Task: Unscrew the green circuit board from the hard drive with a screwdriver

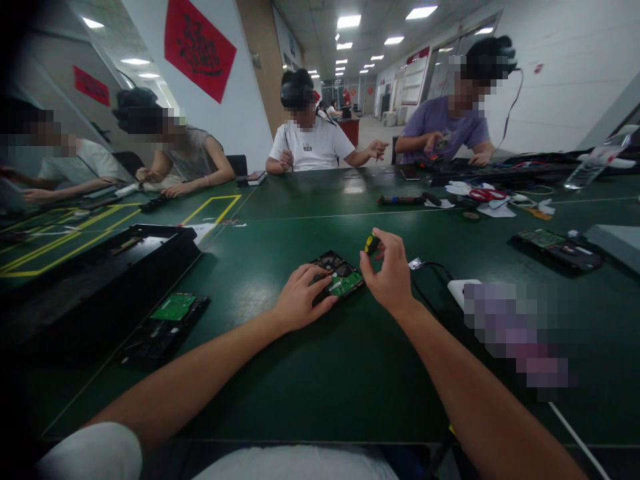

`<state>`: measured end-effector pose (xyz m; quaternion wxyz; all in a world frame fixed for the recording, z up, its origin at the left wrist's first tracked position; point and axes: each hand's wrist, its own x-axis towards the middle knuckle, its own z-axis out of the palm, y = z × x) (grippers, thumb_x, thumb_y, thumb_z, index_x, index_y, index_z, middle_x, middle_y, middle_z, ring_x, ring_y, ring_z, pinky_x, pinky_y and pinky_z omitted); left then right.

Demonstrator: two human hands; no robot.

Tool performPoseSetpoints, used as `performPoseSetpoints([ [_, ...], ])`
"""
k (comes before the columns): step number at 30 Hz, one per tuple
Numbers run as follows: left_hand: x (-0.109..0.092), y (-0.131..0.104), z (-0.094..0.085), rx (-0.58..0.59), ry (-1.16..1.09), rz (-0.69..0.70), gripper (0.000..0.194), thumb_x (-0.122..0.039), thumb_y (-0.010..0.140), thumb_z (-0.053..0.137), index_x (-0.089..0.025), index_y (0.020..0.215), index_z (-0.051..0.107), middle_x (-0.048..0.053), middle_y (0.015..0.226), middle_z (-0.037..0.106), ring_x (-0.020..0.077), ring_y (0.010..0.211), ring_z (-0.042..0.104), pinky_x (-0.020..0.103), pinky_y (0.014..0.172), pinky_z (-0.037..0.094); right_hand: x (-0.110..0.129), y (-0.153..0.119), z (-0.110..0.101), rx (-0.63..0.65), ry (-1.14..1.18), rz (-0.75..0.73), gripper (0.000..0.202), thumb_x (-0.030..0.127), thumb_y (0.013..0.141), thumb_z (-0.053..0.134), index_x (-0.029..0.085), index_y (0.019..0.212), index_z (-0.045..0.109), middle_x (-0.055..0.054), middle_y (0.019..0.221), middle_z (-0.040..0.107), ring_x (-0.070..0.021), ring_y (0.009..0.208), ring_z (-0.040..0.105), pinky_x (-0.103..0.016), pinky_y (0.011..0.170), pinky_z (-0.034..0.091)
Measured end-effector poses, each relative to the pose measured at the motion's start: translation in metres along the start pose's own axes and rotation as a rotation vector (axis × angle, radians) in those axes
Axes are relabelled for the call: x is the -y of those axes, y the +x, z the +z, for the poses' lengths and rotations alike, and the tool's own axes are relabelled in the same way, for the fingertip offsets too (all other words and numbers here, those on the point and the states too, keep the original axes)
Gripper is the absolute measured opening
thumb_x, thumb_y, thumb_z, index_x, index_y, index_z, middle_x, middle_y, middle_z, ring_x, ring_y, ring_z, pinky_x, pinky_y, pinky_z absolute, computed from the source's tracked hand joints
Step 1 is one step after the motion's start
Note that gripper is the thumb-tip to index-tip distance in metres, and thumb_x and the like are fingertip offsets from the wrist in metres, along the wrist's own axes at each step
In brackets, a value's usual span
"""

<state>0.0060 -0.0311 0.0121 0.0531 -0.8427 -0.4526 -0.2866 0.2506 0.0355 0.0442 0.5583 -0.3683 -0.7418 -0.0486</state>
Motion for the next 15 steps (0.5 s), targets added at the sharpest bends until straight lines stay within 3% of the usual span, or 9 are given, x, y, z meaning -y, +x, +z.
performPoseSetpoints([
  [4, 0.0008, 0.0008, 0.0005, 0.003, -0.003, 0.018, 0.045, -0.051, 0.1, 0.06, -0.02, 0.129, 0.071, 0.015, 0.128, 0.064, 0.0347, 0.129, 0.054, 0.058, 0.11, 0.05, -0.0003, -0.001, 0.0013, 0.026, 0.065, 0.011, 0.061, 0.021, 0.092, 0.065, 0.025, 0.149, 0.043, -0.014, 0.135, 0.06, -0.0262, 0.103, 0.069, -0.048, 0.086, 0.065],
  [15, 0.0007, 0.0006, 0.0031, -0.021, -0.03, 0.052, 0.037, -0.046, 0.1, 0.061, -0.02, 0.122, 0.075, 0.014, 0.125, 0.068, 0.0335, 0.123, 0.059, 0.056, 0.106, 0.052, 0.0001, -0.0017, 0.0021, 0.021, 0.052, 0.031, 0.059, 0.023, 0.094, 0.064, 0.026, 0.148, 0.043, -0.012, 0.13, 0.059, -0.0231, 0.096, 0.068, -0.045, 0.082, 0.064],
])
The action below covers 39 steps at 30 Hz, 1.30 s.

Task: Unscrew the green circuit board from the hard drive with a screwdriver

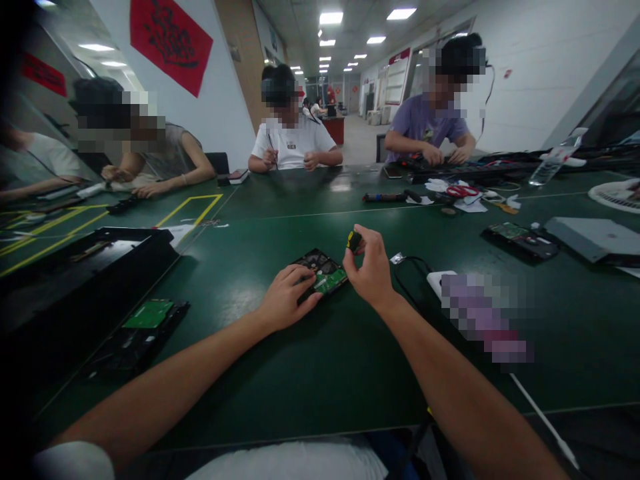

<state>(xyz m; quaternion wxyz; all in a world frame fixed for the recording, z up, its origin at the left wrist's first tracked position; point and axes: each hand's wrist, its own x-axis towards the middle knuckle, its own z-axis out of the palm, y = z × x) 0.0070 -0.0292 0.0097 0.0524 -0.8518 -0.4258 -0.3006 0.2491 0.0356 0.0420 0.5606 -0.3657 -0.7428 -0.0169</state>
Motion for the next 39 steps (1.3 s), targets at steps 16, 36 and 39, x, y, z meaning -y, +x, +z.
performPoseSetpoints([
  [16, -0.0029, -0.0002, -0.0043, -0.006, 0.015, -0.02, 0.028, -0.04, 0.101, 0.06, -0.019, 0.113, 0.073, 0.011, 0.114, 0.074, 0.0296, 0.111, 0.065, 0.051, 0.1, 0.053, 0.0019, 0.0011, -0.0009, 0.004, 0.033, -0.023, 0.058, 0.02, 0.094, 0.061, 0.026, 0.149, 0.043, -0.014, 0.133, 0.057, -0.0262, 0.102, 0.066, -0.047, 0.084, 0.064],
  [36, -0.0072, 0.0018, -0.0072, 0.099, 0.074, 0.07, 0.042, -0.043, 0.106, 0.05, -0.016, 0.135, 0.064, 0.015, 0.135, 0.069, 0.0316, 0.127, 0.062, 0.051, 0.11, 0.049, -0.0003, 0.0003, 0.0011, 0.007, -0.004, -0.007, 0.061, 0.023, 0.095, 0.061, 0.026, 0.152, 0.04, -0.014, 0.135, 0.059, -0.0267, 0.104, 0.067, -0.048, 0.086, 0.065],
  [39, -0.0064, 0.0006, -0.0059, 0.095, 0.067, 0.071, 0.043, -0.043, 0.106, 0.05, -0.016, 0.137, 0.063, 0.015, 0.138, 0.069, 0.0314, 0.131, 0.061, 0.052, 0.112, 0.048, 0.0007, 0.0016, 0.0002, -0.02, -0.035, -0.01, 0.059, 0.027, 0.094, 0.066, 0.026, 0.148, 0.044, -0.013, 0.13, 0.06, -0.0257, 0.097, 0.066, -0.046, 0.078, 0.064],
])
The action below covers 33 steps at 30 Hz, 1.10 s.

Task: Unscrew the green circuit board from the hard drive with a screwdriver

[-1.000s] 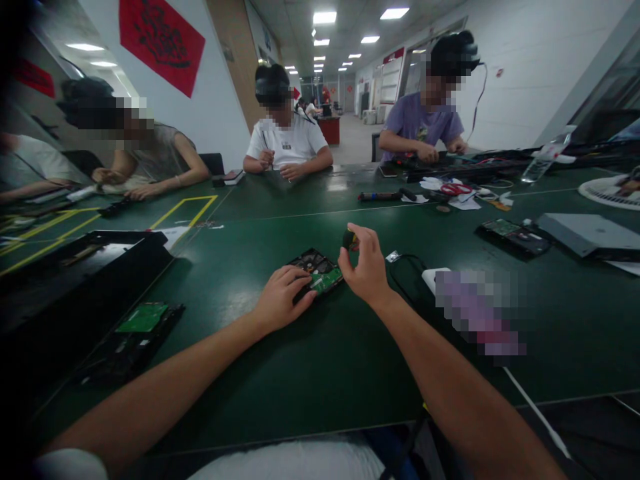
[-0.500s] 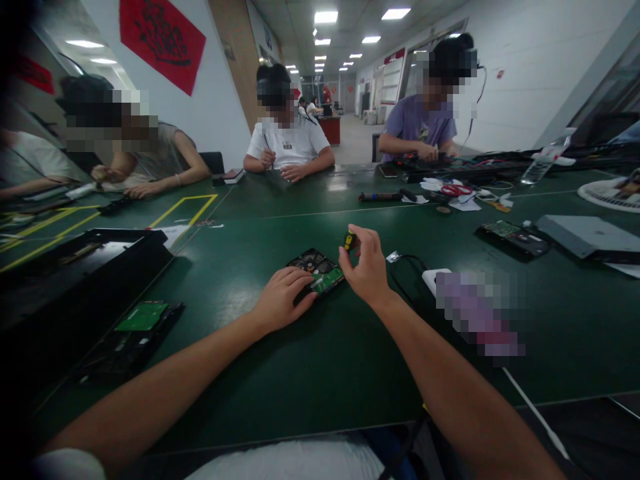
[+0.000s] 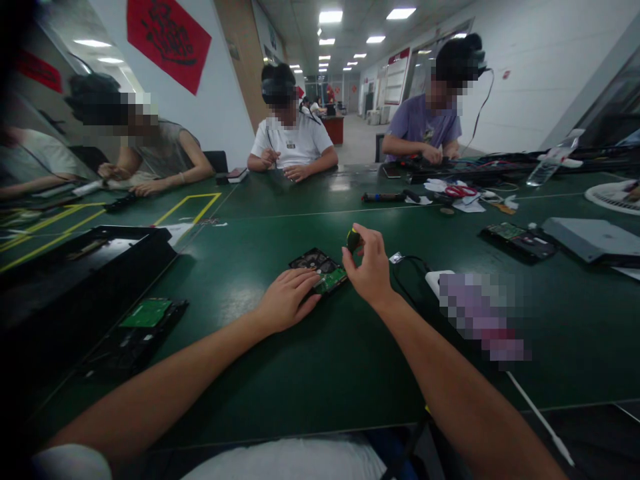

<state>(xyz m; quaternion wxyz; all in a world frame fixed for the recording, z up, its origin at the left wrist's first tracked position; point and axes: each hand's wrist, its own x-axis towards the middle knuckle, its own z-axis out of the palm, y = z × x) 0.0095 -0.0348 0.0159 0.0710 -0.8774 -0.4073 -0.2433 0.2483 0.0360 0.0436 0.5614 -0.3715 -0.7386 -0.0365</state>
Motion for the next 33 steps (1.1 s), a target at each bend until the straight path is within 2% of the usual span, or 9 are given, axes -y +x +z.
performPoseSetpoints([
  [3, 0.0008, -0.0005, 0.0012, 0.005, -0.003, 0.002, 0.044, -0.043, 0.106, 0.05, -0.016, 0.138, 0.062, 0.015, 0.139, 0.068, 0.0313, 0.132, 0.061, 0.052, 0.113, 0.048, 0.0005, 0.0005, -0.001, 0.009, -0.003, -0.015, 0.058, 0.029, 0.093, 0.068, 0.026, 0.147, 0.045, -0.013, 0.126, 0.06, -0.025, 0.094, 0.065, -0.045, 0.074, 0.064],
  [9, 0.0015, 0.0005, 0.0015, 0.015, 0.012, 0.024, 0.046, -0.043, 0.106, 0.05, -0.016, 0.14, 0.062, 0.016, 0.137, 0.07, 0.0311, 0.134, 0.061, 0.051, 0.114, 0.047, -0.0021, -0.0023, 0.0018, 0.029, 0.036, -0.028, 0.063, 0.022, 0.094, 0.061, 0.025, 0.154, 0.039, -0.015, 0.135, 0.058, -0.0275, 0.107, 0.067, -0.046, 0.084, 0.064],
  [18, 0.0, 0.0008, -0.0005, 0.009, -0.025, 0.047, 0.042, -0.04, 0.106, 0.051, -0.017, 0.14, 0.062, 0.014, 0.134, 0.071, 0.0299, 0.13, 0.063, 0.05, 0.112, 0.049, -0.0005, -0.0005, -0.001, -0.001, 0.004, -0.017, 0.061, 0.027, 0.093, 0.068, 0.027, 0.149, 0.044, -0.013, 0.127, 0.059, -0.0251, 0.092, 0.065, -0.046, 0.074, 0.064],
  [23, -0.0019, 0.0001, -0.0001, 0.017, -0.041, 0.065, 0.041, -0.04, 0.105, 0.051, -0.018, 0.139, 0.061, 0.014, 0.133, 0.07, 0.0299, 0.129, 0.063, 0.05, 0.111, 0.05, 0.0005, -0.001, -0.0007, 0.031, 0.047, -0.017, 0.06, 0.023, 0.095, 0.062, 0.025, 0.151, 0.042, -0.015, 0.135, 0.058, -0.0259, 0.102, 0.068, -0.047, 0.083, 0.065],
  [30, 0.0, -0.0006, -0.0016, -0.114, -0.043, -0.03, 0.037, -0.037, 0.101, 0.057, -0.02, 0.133, 0.063, 0.014, 0.132, 0.066, 0.0312, 0.126, 0.06, 0.053, 0.11, 0.05, 0.0009, -0.0008, -0.0005, -0.013, 0.021, -0.009, 0.057, 0.03, 0.093, 0.071, 0.026, 0.144, 0.046, -0.012, 0.128, 0.06, -0.0242, 0.096, 0.067, -0.043, 0.075, 0.064],
  [33, 0.0035, -0.0011, 0.0002, -0.142, -0.029, -0.085, 0.035, -0.039, 0.1, 0.059, -0.019, 0.128, 0.065, 0.015, 0.128, 0.066, 0.0322, 0.124, 0.06, 0.053, 0.108, 0.052, 0.0004, -0.0007, -0.0003, -0.004, 0.026, -0.016, 0.056, 0.029, 0.094, 0.069, 0.026, 0.145, 0.046, -0.012, 0.128, 0.061, -0.0242, 0.096, 0.068, -0.044, 0.078, 0.064],
])
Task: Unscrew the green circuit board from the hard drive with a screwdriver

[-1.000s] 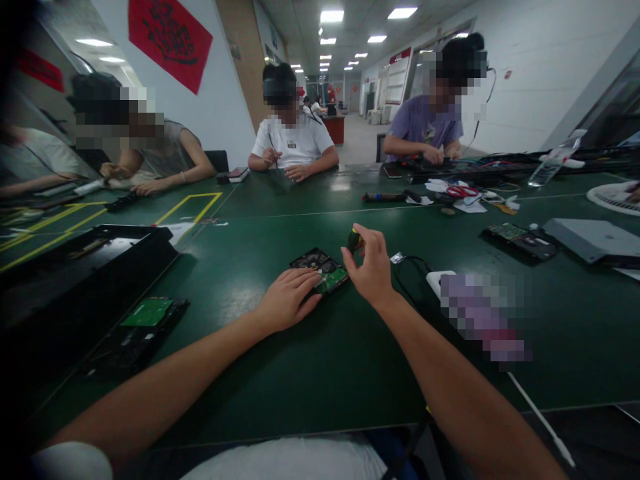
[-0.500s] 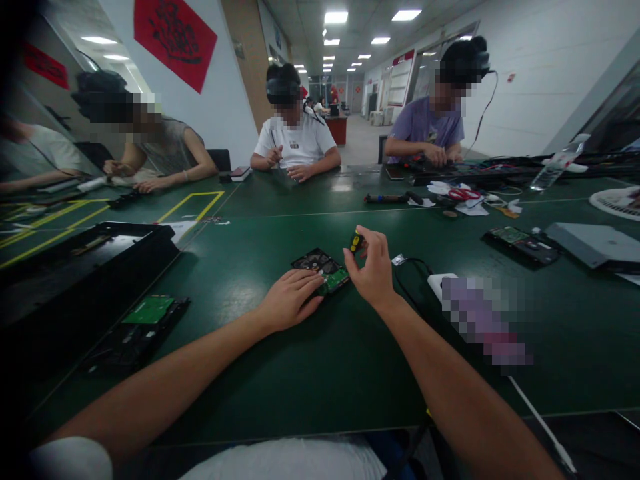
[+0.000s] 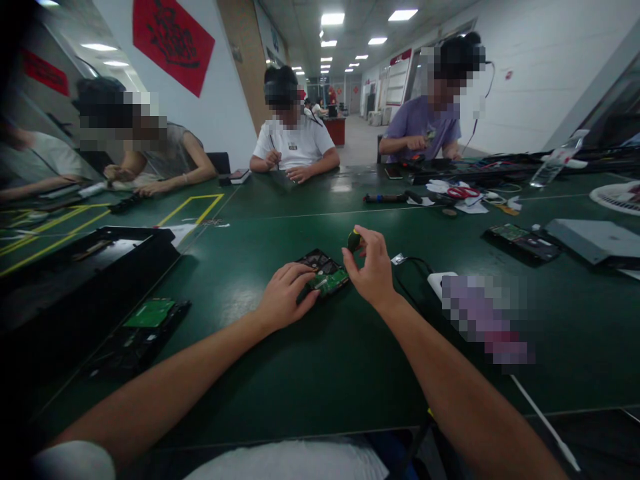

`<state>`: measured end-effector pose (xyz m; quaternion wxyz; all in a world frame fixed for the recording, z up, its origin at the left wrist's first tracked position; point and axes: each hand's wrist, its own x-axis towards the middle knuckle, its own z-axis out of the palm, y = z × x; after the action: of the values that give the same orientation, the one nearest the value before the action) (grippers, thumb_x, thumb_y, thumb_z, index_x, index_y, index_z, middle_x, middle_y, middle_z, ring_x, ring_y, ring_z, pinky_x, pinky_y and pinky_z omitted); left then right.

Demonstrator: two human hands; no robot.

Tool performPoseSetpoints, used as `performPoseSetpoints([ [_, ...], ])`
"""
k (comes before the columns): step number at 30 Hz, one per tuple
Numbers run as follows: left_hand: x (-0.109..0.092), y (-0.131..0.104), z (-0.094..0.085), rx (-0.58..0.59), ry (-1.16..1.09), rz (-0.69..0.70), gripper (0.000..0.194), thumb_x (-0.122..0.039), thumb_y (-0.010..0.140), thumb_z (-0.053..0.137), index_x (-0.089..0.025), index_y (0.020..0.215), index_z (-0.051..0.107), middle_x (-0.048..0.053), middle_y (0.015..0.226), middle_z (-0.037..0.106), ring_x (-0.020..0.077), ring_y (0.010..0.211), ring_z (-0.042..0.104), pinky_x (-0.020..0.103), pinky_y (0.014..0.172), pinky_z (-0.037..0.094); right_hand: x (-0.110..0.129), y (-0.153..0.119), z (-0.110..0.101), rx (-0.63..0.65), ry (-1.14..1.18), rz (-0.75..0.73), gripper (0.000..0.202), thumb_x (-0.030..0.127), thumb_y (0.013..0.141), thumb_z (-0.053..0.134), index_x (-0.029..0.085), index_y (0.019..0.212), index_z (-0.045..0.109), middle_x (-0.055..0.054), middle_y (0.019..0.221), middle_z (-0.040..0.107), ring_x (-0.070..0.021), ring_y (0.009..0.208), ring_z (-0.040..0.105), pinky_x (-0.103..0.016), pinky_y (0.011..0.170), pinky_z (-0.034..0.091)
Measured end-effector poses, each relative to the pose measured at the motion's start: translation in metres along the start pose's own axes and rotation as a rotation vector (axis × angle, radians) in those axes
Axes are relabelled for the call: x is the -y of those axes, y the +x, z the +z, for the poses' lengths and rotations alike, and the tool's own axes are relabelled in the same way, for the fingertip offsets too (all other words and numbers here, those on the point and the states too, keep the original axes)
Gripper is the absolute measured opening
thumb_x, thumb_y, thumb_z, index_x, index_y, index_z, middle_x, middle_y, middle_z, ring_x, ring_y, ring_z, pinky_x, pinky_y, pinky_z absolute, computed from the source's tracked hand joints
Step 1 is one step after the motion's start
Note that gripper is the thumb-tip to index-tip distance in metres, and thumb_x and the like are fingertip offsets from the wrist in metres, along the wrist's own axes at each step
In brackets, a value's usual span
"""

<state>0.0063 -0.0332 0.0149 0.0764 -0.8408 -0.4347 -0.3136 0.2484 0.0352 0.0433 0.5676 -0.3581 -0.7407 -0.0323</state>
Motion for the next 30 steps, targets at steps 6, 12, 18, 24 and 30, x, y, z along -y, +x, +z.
performPoseSetpoints([
  [6, 0.0039, -0.0012, 0.0042, 0.032, 0.034, -0.061, 0.04, -0.046, 0.099, 0.061, -0.017, 0.125, 0.065, 0.015, 0.126, 0.065, 0.0339, 0.123, 0.058, 0.054, 0.105, 0.052, -0.0019, -0.0028, 0.0027, 0.028, 0.053, 0.036, 0.06, 0.027, 0.096, 0.063, 0.025, 0.151, 0.04, -0.014, 0.134, 0.062, -0.0258, 0.1, 0.07, -0.048, 0.085, 0.065],
  [12, 0.0026, -0.0006, 0.0029, 0.053, 0.017, -0.055, 0.037, -0.047, 0.099, 0.061, -0.019, 0.122, 0.066, 0.015, 0.126, 0.064, 0.034, 0.124, 0.057, 0.056, 0.106, 0.052, -0.0004, -0.0008, -0.0003, 0.012, -0.025, 0.012, 0.056, 0.032, 0.095, 0.068, 0.026, 0.146, 0.047, -0.012, 0.128, 0.063, -0.0252, 0.094, 0.067, -0.046, 0.077, 0.065],
  [18, 0.0019, 0.0002, 0.0018, 0.071, 0.012, -0.047, 0.038, -0.048, 0.098, 0.062, -0.02, 0.123, 0.065, 0.015, 0.127, 0.063, 0.0346, 0.126, 0.056, 0.057, 0.106, 0.052, -0.0007, -0.0012, -0.0011, 0.034, -0.008, 0.013, 0.058, 0.028, 0.095, 0.065, 0.026, 0.149, 0.045, -0.013, 0.129, 0.061, -0.0252, 0.095, 0.067, -0.047, 0.081, 0.065],
  [24, 0.0025, -0.0002, 0.0019, 0.08, -0.018, -0.032, 0.041, -0.049, 0.098, 0.063, -0.019, 0.126, 0.064, 0.016, 0.129, 0.062, 0.0345, 0.128, 0.055, 0.058, 0.109, 0.05, -0.0035, -0.0037, 0.0019, 0.063, 0.07, 0.032, 0.065, 0.021, 0.093, 0.062, 0.025, 0.153, 0.038, -0.015, 0.137, 0.06, -0.0269, 0.104, 0.069, -0.05, 0.091, 0.064],
  [30, 0.0017, -0.0002, 0.0018, 0.089, -0.045, -0.006, 0.043, -0.049, 0.098, 0.062, -0.02, 0.13, 0.064, 0.015, 0.131, 0.062, 0.035, 0.131, 0.054, 0.059, 0.112, 0.049, -0.004, -0.0027, 0.0033, 0.007, 0.002, 0.042, 0.062, 0.028, 0.093, 0.067, 0.026, 0.15, 0.042, -0.013, 0.129, 0.061, -0.0232, 0.089, 0.067, -0.045, 0.077, 0.065],
])
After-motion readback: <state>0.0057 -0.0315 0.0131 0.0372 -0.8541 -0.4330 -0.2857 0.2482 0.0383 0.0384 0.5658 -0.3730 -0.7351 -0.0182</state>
